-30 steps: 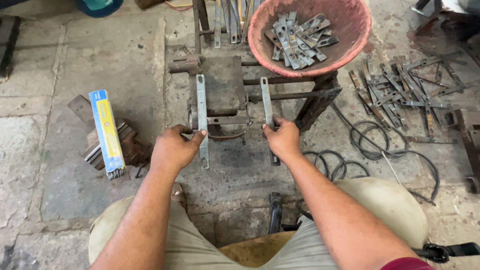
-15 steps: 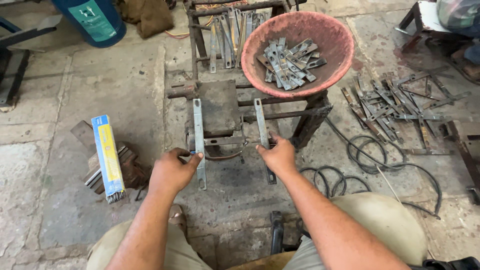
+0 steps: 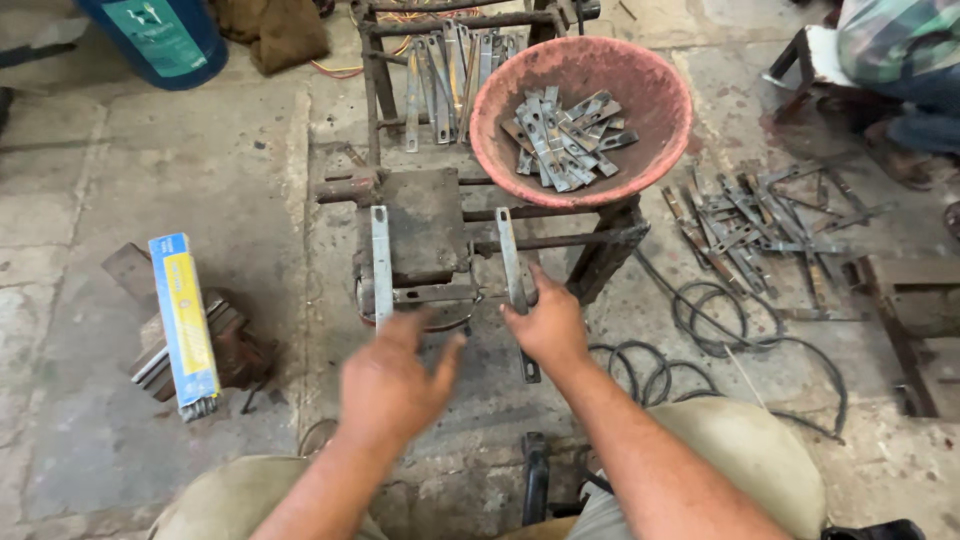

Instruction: The person positions two metal brackets in a jig and welds them together using a welding rod and electrode holder. The person adjusts the alignment of the brackets by hand and applies several spot welds to secure the pieces.

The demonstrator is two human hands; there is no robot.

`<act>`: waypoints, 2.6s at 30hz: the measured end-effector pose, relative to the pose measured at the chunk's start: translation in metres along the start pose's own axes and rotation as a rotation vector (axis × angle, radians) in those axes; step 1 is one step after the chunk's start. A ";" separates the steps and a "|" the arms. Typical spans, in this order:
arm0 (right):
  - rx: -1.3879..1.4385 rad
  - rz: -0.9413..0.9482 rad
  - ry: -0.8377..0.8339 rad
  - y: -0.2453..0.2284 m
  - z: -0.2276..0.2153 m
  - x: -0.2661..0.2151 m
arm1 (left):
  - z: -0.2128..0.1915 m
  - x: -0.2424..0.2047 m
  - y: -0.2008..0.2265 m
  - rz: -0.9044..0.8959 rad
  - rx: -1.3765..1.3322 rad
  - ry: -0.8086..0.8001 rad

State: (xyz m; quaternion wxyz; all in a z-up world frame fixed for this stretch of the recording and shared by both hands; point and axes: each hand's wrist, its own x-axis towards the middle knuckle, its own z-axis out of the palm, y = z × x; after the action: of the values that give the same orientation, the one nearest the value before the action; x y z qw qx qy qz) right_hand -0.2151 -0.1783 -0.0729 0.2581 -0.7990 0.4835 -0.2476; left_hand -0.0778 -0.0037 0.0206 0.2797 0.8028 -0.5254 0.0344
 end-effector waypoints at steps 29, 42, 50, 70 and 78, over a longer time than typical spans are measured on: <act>-0.540 0.164 -0.032 0.066 0.011 0.240 | -0.019 0.017 0.030 -0.203 -0.576 -0.549; 0.502 0.178 0.089 0.028 -0.058 0.195 | 0.021 0.009 0.013 -0.192 -0.761 -0.383; 1.099 0.560 -0.089 -0.030 -0.091 0.012 | 0.084 0.029 0.002 -0.691 -1.685 -0.447; 1.533 0.467 -0.517 -0.050 -0.006 -0.062 | 0.037 0.015 -0.020 -0.558 -1.958 -0.131; 1.192 0.377 -0.302 -0.056 -0.024 -0.031 | 0.013 0.045 -0.031 -0.451 -1.309 -0.164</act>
State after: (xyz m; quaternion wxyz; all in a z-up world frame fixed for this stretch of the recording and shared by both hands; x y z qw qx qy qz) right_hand -0.2075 -0.1323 -0.0229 0.7623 -0.4457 0.3532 -0.3090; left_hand -0.0336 -0.0377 0.0127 0.6658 0.5586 -0.2778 -0.4093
